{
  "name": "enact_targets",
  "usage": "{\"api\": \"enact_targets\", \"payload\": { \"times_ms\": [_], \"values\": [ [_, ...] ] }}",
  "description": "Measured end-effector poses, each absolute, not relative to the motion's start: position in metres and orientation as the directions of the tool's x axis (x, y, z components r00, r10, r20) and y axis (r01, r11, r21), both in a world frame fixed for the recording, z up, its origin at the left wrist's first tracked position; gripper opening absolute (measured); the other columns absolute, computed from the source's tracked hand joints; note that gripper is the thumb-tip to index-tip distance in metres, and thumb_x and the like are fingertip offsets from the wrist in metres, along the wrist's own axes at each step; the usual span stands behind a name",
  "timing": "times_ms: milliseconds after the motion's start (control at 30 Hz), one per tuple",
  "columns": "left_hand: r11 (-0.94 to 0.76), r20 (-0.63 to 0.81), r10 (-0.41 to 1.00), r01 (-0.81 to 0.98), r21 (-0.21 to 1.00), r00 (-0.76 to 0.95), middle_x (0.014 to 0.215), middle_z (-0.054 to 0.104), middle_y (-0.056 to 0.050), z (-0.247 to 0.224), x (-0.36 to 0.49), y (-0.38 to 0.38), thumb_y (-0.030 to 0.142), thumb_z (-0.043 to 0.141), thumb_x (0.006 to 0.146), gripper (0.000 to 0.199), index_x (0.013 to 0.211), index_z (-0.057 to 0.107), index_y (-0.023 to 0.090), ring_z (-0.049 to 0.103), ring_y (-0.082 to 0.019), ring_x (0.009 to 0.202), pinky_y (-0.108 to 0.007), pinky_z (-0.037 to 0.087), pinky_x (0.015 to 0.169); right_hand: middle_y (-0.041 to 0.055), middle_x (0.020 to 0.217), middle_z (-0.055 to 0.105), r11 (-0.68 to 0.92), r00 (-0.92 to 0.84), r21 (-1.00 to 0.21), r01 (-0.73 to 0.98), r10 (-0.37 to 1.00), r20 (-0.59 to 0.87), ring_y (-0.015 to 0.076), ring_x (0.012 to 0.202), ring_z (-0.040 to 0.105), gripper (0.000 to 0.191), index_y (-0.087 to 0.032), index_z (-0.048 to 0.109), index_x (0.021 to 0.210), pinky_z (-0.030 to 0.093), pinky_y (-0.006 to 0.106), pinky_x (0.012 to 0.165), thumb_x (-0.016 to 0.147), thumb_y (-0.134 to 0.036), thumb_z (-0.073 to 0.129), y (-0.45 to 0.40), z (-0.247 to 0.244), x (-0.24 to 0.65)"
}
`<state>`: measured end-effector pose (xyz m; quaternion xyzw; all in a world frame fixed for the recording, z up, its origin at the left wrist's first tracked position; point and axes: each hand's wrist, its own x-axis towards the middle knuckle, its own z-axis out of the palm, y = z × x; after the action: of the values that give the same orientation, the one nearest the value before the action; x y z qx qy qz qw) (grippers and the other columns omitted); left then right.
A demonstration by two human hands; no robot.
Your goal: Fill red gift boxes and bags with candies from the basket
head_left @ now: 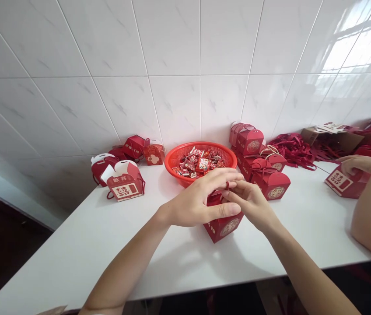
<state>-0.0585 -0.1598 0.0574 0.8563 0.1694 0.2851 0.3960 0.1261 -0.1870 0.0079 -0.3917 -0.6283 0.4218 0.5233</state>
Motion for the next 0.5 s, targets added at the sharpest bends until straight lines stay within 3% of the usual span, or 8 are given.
{"api": "enact_targets", "payload": {
  "times_ms": [133,267,367,500],
  "values": [
    [-0.645,0.393,0.525,0.052,0.763,0.755,0.156,0.042,-0.006,0.06,-0.063,-0.161,0.037,0.07,0.09,0.055,0.143,0.054,0.03,0.031,-0.034,0.148,-0.05,0.039,0.118,0.0007,0.072,0.068,0.415,0.143,-0.903,0.11,0.892,0.428,0.0163,0.066,0.063,0.023,-0.022,0.062,0.081,0.053,0.029,0.065,0.085,-0.044,0.068,-0.189,0.022,0.141],
    [-0.608,0.428,0.555,-0.004,0.794,0.713,0.156,0.042,-0.004,0.062,-0.07,-0.158,0.036,0.07,0.09,0.052,0.14,0.057,0.032,0.046,-0.033,0.139,-0.051,0.041,0.117,-0.0035,0.06,0.059,0.591,0.523,-0.77,0.238,0.59,0.615,0.0116,0.049,0.05,0.022,-0.021,0.058,0.075,0.041,0.026,0.049,0.077,-0.037,0.073,-0.174,0.062,0.189],
    [-0.584,0.408,0.556,-0.009,0.812,0.724,0.154,0.046,-0.005,0.062,-0.071,-0.153,0.036,0.07,0.09,0.047,0.136,0.06,0.03,0.051,-0.032,0.135,-0.049,0.044,0.115,-0.0041,0.053,0.053,0.644,0.628,-0.66,0.387,0.34,0.7,0.0124,0.045,0.043,0.02,-0.024,0.057,0.068,0.035,0.03,0.047,0.073,-0.033,0.074,-0.158,0.093,0.235],
    [-0.588,0.368,0.551,0.035,0.808,0.749,0.149,0.051,-0.006,0.059,-0.07,-0.145,0.036,0.069,0.09,0.04,0.128,0.066,0.027,0.054,-0.03,0.132,-0.048,0.046,0.113,-0.0031,0.055,0.052,0.492,0.587,-0.701,0.516,0.393,0.708,0.0167,0.051,0.048,0.021,-0.031,0.054,0.065,0.039,0.038,0.059,0.079,-0.037,0.068,-0.136,0.103,0.289]
  ]
}}
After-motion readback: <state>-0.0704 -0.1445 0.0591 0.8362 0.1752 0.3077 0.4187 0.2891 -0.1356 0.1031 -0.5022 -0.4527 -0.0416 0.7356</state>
